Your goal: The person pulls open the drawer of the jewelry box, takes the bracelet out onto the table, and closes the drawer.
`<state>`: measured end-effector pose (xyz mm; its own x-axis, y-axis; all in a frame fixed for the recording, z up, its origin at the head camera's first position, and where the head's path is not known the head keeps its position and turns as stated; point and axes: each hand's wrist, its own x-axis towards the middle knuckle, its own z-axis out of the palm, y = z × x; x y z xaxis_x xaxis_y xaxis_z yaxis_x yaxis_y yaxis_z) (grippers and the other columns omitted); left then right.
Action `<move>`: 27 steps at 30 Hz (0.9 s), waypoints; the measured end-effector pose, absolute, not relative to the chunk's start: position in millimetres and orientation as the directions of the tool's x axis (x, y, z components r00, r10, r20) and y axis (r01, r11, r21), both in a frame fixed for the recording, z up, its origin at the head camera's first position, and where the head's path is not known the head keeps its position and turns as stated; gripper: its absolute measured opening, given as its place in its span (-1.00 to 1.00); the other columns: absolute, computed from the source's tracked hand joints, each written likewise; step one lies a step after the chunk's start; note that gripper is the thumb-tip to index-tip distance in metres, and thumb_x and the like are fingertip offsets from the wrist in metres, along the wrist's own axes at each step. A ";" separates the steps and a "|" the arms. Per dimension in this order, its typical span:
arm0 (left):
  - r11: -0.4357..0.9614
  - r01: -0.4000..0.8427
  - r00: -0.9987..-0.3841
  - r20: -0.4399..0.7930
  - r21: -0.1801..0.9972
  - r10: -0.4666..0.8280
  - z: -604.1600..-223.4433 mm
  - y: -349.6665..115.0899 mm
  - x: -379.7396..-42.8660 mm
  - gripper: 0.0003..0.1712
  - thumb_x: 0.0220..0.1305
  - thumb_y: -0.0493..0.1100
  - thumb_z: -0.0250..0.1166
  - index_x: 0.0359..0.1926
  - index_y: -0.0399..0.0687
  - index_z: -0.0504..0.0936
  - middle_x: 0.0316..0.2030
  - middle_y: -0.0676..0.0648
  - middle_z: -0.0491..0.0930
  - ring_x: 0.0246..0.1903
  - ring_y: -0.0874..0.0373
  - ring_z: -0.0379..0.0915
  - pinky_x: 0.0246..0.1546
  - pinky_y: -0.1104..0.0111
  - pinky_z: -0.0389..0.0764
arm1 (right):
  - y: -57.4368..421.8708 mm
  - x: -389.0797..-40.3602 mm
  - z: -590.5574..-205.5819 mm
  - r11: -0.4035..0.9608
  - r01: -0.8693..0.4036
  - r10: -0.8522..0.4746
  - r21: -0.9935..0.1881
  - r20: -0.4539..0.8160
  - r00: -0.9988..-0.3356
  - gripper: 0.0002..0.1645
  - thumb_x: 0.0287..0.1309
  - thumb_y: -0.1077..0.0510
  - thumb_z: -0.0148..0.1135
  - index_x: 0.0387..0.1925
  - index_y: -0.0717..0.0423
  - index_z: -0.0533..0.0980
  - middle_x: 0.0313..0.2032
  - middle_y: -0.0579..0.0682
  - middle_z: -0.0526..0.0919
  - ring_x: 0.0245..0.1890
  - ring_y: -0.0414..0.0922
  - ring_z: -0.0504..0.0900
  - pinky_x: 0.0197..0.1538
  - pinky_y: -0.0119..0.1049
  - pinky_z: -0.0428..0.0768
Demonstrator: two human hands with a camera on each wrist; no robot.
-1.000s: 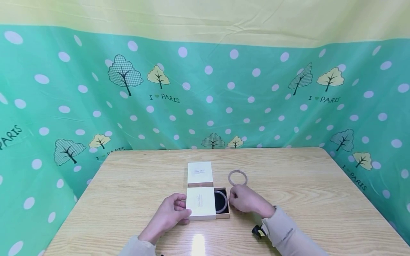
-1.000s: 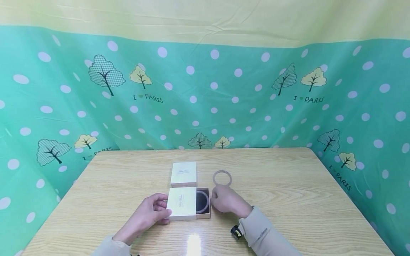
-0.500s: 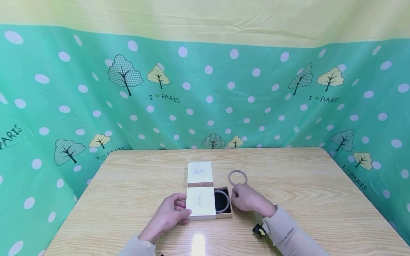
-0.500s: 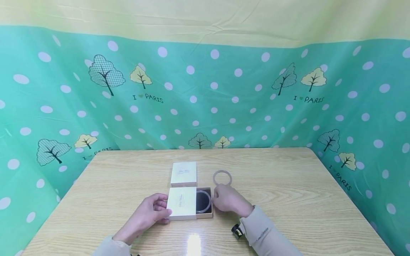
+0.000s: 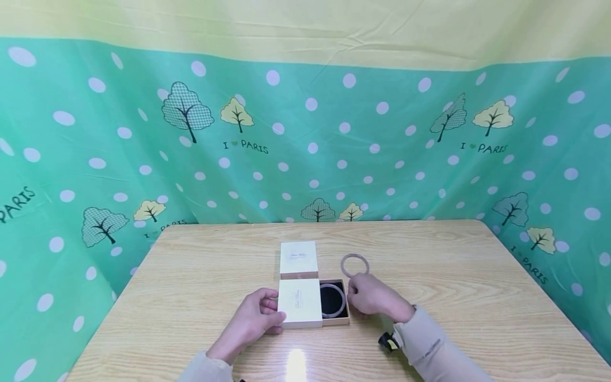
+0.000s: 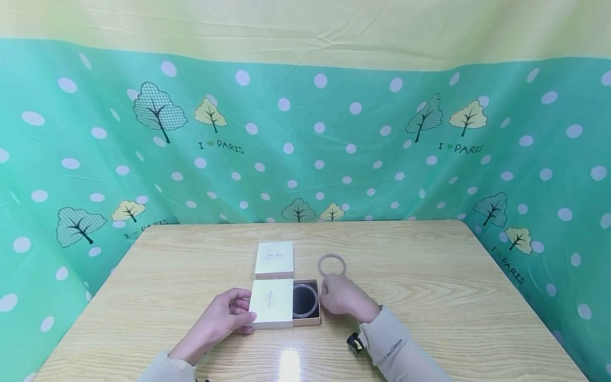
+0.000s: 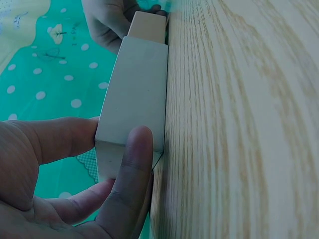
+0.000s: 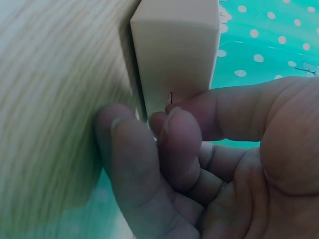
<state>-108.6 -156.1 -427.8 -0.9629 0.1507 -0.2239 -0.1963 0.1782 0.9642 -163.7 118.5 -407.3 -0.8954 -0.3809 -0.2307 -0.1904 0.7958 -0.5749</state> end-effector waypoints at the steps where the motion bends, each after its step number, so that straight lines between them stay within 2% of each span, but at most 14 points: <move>1: 0.177 -0.197 -0.963 -0.224 0.964 0.151 -427.9 -156.1 -108.6 -0.29 0.00 -0.47 0.36 0.18 -0.54 0.26 -0.17 -0.28 0.38 -0.30 0.01 0.46 -0.31 0.20 0.70 | 119.0 -163.5 -407.1 0.796 -0.189 -0.380 -0.575 -0.231 -0.896 -0.70 0.19 0.32 0.06 -0.66 0.11 0.38 -0.73 -0.04 0.49 -0.73 -0.12 0.48 -0.61 -0.29 0.40; 16: 0.166 -0.201 -0.961 -0.227 0.965 0.158 -427.6 -156.5 -109.3 -0.31 0.01 -0.47 0.35 0.17 -0.53 0.27 -0.18 -0.28 0.37 -0.31 0.01 0.46 -0.31 0.19 0.70 | 122.0 -164.5 -406.5 0.791 -0.193 -0.385 -0.581 -0.227 -0.894 -0.69 0.19 0.35 -0.01 -0.66 0.12 0.38 -0.73 -0.03 0.48 -0.75 -0.13 0.48 -0.63 -0.30 0.41; 27: 0.168 -0.204 -0.960 -0.231 0.964 0.156 -427.8 -156.5 -109.2 -0.32 0.02 -0.47 0.35 0.17 -0.52 0.27 -0.17 -0.28 0.38 -0.31 0.01 0.46 -0.31 0.19 0.70 | 124.3 -164.5 -404.3 0.802 -0.198 -0.386 -0.563 -0.236 -0.892 -0.72 0.18 0.33 0.03 -0.64 0.12 0.38 -0.73 -0.03 0.48 -0.74 -0.14 0.47 -0.61 -0.30 0.42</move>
